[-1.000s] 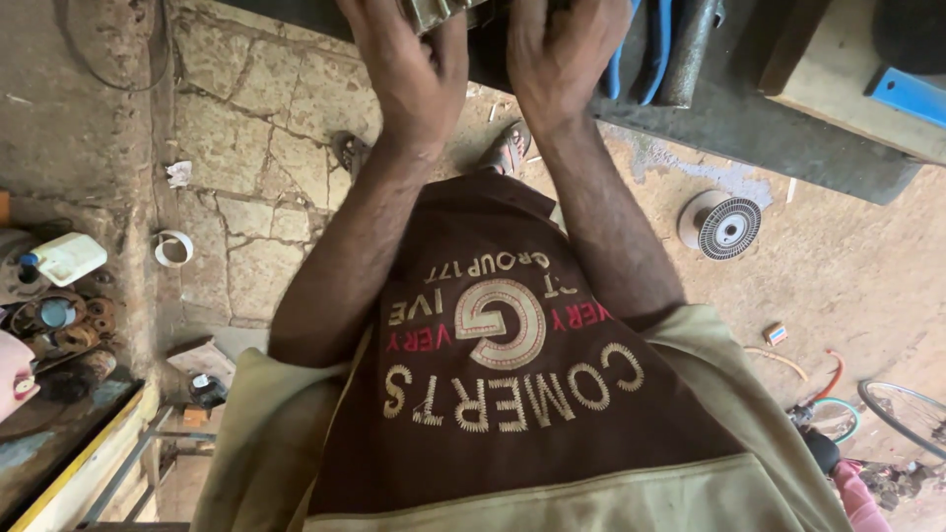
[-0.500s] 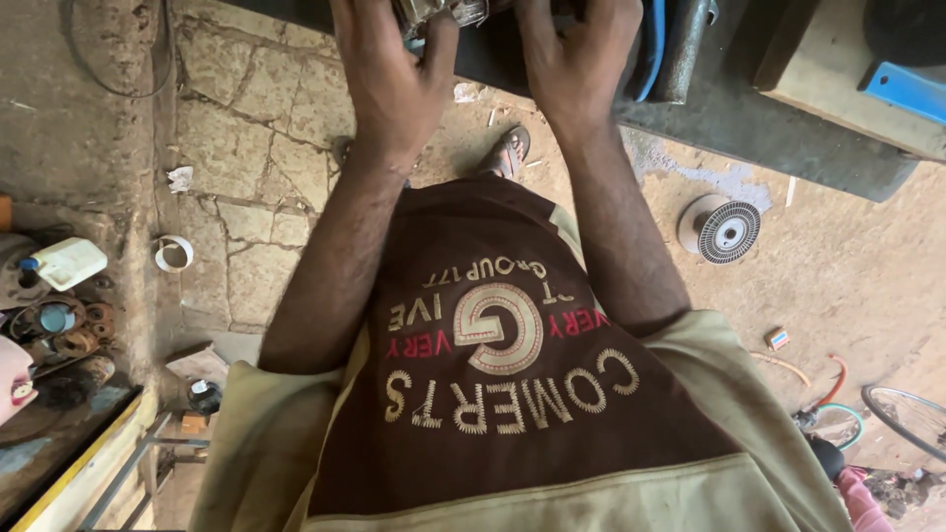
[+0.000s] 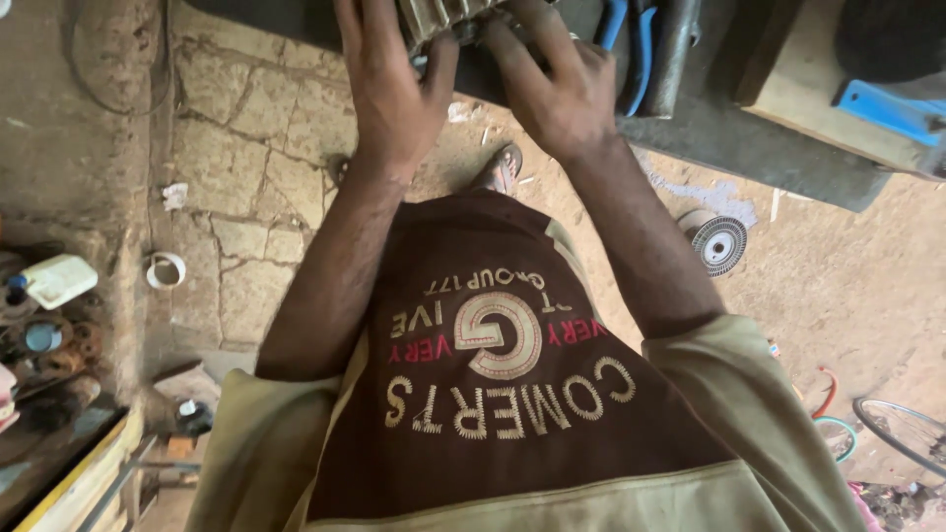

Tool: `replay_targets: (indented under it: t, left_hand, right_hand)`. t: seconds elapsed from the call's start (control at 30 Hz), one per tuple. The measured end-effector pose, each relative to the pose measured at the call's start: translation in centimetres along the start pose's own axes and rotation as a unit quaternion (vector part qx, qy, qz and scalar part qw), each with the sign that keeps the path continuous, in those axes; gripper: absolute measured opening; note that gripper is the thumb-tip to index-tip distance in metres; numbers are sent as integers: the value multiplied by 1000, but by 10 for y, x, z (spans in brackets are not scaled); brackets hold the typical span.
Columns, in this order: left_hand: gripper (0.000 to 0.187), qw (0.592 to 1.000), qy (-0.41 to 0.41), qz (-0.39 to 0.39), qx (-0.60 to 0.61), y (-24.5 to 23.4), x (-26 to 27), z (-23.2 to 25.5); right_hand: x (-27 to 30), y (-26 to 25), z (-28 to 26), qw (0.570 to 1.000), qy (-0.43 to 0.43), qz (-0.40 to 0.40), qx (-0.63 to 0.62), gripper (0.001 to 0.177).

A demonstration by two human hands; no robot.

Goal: The person handles a white wire and a metal motor housing on a workbench. They use pliers to strip the wire ends and insert the wire into the motor housing, then use a hammer to tap the housing. The person continues to adjust the wire and housing throughout the clip.

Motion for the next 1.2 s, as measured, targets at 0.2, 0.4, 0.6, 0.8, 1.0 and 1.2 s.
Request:
replay_targets:
  t: [0.2, 0.4, 0.6, 0.8, 1.0, 1.2]
  left_hand:
    - [92, 1000, 4, -4, 15, -7, -8, 15]
    - [97, 999, 22, -3, 29, -17, -17, 41]
    - [99, 999, 29, -8, 43, -22, -32, 60]
    - [93, 998, 28, -17, 53, -20, -18, 50]
    - [90, 999, -12, -28, -14, -22, -26, 57]
    - [90, 1000, 4, -13, 10, -36, -40, 94]
  right_hand:
    - [-12, 3, -3, 999, 38, -31, -11, 30]
    - [-20, 2, 2, 998, 30, -63, -2, 30]
    - [-18, 4, 5, 994, 5, -113, 11, 37]
    - [1, 23, 8, 986, -26, -164, 24, 40]
    - [17, 54, 7, 941, -23, -336, 18, 51]
    - [1, 12, 3, 969, 144, -198, -19, 51]
Point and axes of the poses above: each hand's wrist, its own x-axis away from the middle knuckle, its own y-axis out of the palm, z = x × y, the point moved 9 cm from there along -x, towards the middle knuckle, and after that the axes turned 7 degrees about x, right-handed, at the moved point
